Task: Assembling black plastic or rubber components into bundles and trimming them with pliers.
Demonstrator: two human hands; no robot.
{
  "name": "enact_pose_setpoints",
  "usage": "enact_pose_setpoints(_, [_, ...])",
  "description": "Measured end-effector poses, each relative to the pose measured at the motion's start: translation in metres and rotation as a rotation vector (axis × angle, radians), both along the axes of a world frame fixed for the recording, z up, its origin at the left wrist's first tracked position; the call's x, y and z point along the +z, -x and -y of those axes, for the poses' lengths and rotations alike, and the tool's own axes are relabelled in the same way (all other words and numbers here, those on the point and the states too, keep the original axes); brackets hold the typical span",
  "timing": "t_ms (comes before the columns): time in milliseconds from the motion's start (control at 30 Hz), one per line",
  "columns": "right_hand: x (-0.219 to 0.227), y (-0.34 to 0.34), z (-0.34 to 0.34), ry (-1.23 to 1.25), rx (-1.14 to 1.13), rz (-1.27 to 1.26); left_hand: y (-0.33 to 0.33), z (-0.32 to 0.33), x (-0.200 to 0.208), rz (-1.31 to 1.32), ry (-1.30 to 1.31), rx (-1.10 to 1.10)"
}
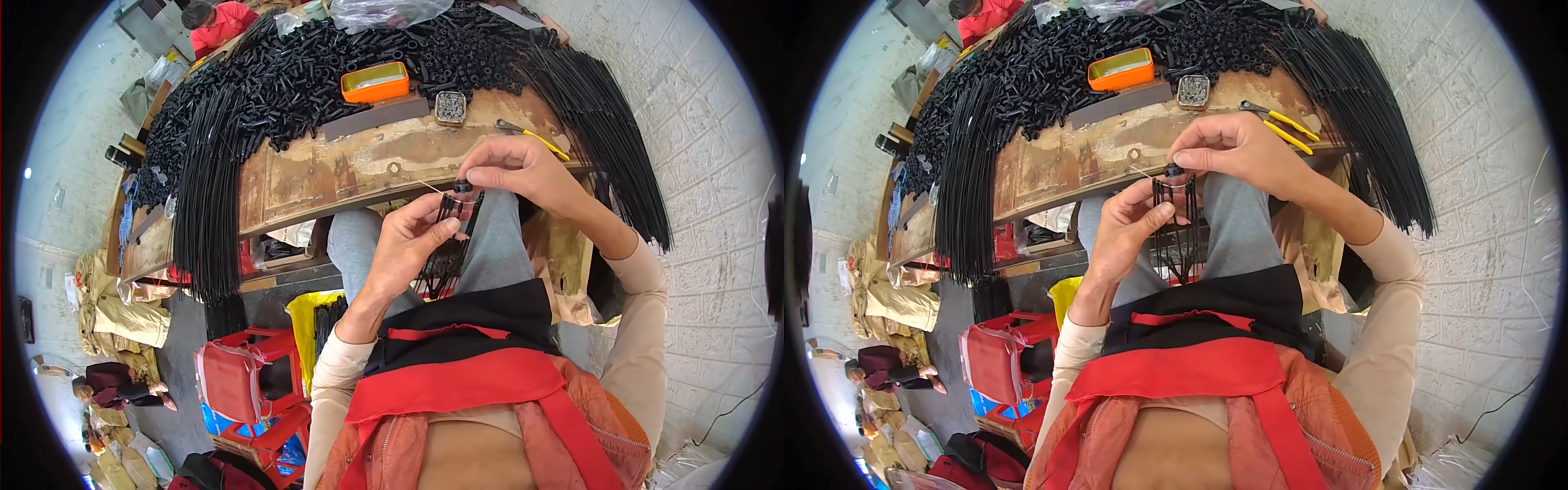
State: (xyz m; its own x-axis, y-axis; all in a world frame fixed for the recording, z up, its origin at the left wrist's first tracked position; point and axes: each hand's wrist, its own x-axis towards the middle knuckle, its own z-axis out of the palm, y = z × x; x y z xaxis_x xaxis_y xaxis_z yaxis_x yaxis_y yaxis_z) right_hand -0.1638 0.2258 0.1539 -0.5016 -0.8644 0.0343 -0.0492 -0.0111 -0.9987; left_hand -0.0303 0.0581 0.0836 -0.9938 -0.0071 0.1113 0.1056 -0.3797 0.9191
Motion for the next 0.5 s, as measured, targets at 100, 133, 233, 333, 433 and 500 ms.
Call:
enact_pose_setpoints(100, [-0.0026,0.0008,0.0001,0.003,0.018,-0.133,-0.0007,0.0002,-0.0033,-0.014,0.004,0.002])
enact_pose_setpoints(133, [-0.0004,0.0006,-0.0005,-0.019,0.02,-0.139,-0.0005,-0.0003,-0.003,-0.013,0.005,-0.002])
enact_pose_setpoints(233, [0.0,0.0008,-0.0009,-0.038,0.018,-0.151,-0.0002,-0.0014,-0.0022,-0.017,0.003,0.015])
enact_pose_setpoints(333, [-0.0016,0.0001,-0.0017,0.015,0.027,-0.17,-0.0005,-0.0026,-0.0013,-0.008,0.013,0.025])
enact_pose_setpoints(433, [-0.0021,-0.0024,-0.0026,0.074,0.032,-0.183,-0.0002,-0.0051,-0.0009,-0.032,-0.005,0.029])
enact_pose_setpoints(500, [-0.0004,-0.0032,-0.0033,0.079,0.022,-0.184,0.0009,-0.0061,0.0007,-0.032,0.002,0.047])
